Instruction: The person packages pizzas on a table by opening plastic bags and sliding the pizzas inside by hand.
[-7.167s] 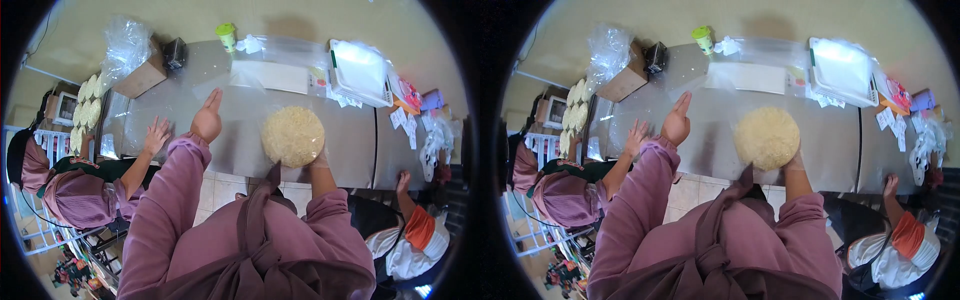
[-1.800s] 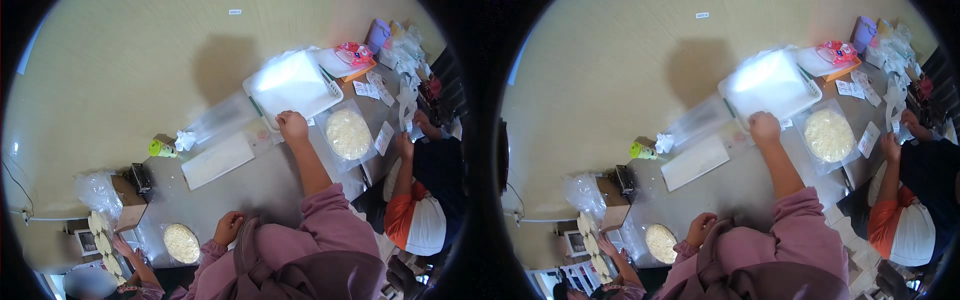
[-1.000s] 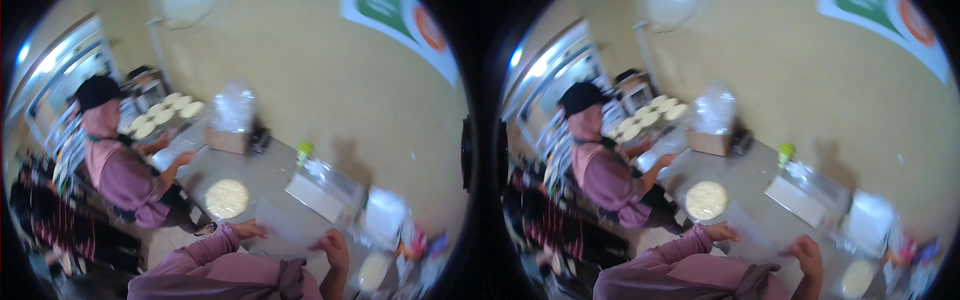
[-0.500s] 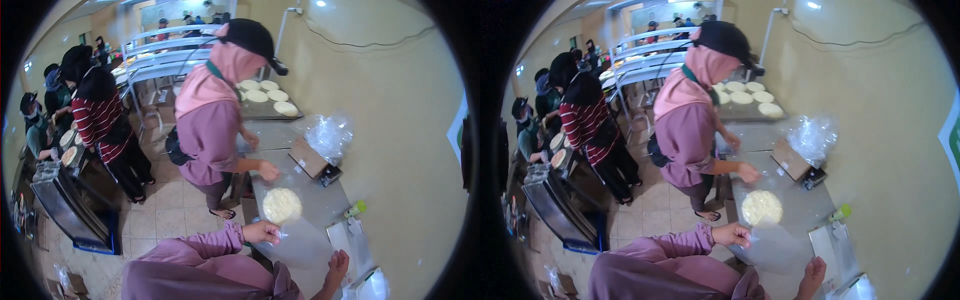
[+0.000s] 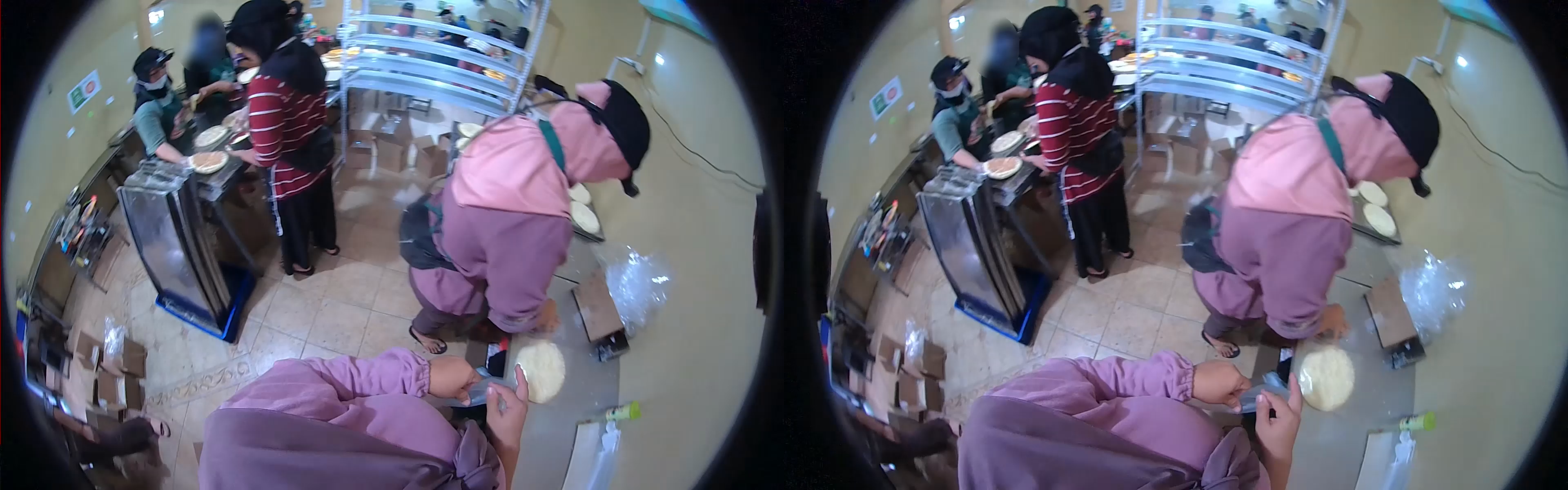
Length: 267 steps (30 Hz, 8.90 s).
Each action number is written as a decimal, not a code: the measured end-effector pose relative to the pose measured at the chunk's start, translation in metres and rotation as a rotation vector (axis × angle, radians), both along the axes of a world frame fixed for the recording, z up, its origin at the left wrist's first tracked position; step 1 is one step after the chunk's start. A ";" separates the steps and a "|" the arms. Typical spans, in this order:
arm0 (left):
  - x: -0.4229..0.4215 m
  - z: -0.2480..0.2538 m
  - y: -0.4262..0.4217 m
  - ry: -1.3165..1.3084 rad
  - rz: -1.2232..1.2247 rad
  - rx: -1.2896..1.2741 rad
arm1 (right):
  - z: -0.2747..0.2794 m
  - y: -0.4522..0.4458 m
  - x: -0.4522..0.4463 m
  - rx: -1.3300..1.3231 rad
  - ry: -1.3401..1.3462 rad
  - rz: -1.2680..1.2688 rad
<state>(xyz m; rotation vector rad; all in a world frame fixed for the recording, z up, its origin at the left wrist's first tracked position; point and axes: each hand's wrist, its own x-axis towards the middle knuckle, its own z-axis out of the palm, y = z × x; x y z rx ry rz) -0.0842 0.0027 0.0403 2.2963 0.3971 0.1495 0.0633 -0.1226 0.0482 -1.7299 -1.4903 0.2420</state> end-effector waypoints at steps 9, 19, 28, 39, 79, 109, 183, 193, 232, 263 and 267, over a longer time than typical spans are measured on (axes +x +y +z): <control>-0.041 -0.008 0.014 0.048 0.106 -0.076 | 0.001 0.033 -0.016 -0.265 0.105 0.069; -0.039 -0.023 0.012 0.121 0.244 0.152 | -0.050 0.029 0.001 -0.327 0.235 -0.008; -0.054 -0.066 0.012 -0.055 0.186 0.091 | -0.055 0.004 0.000 -0.274 0.318 -0.204; -0.024 -0.102 0.017 -0.048 -0.211 -0.006 | -0.081 -0.023 0.038 -0.359 0.938 -0.234; 0.048 0.006 0.041 0.140 0.336 -0.393 | -0.156 -0.161 0.148 0.665 1.990 -0.548; 0.300 -0.032 -0.124 -0.244 -0.649 0.287 | -0.143 -0.288 0.085 1.278 1.787 -0.490; 0.148 -0.069 -0.149 0.093 -1.146 -0.061 | -0.133 -0.319 0.004 2.194 1.172 -1.255; 0.158 -0.081 -0.164 0.114 -1.182 -0.098 | -0.144 -0.344 -0.008 1.160 0.175 -2.029; 0.286 -0.078 -0.249 0.211 -0.856 -0.264 | -0.039 -0.431 0.221 0.067 -0.009 -1.585; 0.111 0.011 -0.003 -0.121 -0.232 -0.357 | 0.023 -0.121 0.039 0.260 0.088 -0.619; 0.088 0.013 0.004 -0.098 -0.322 -0.038 | 0.038 -0.065 0.018 0.155 -0.164 -0.428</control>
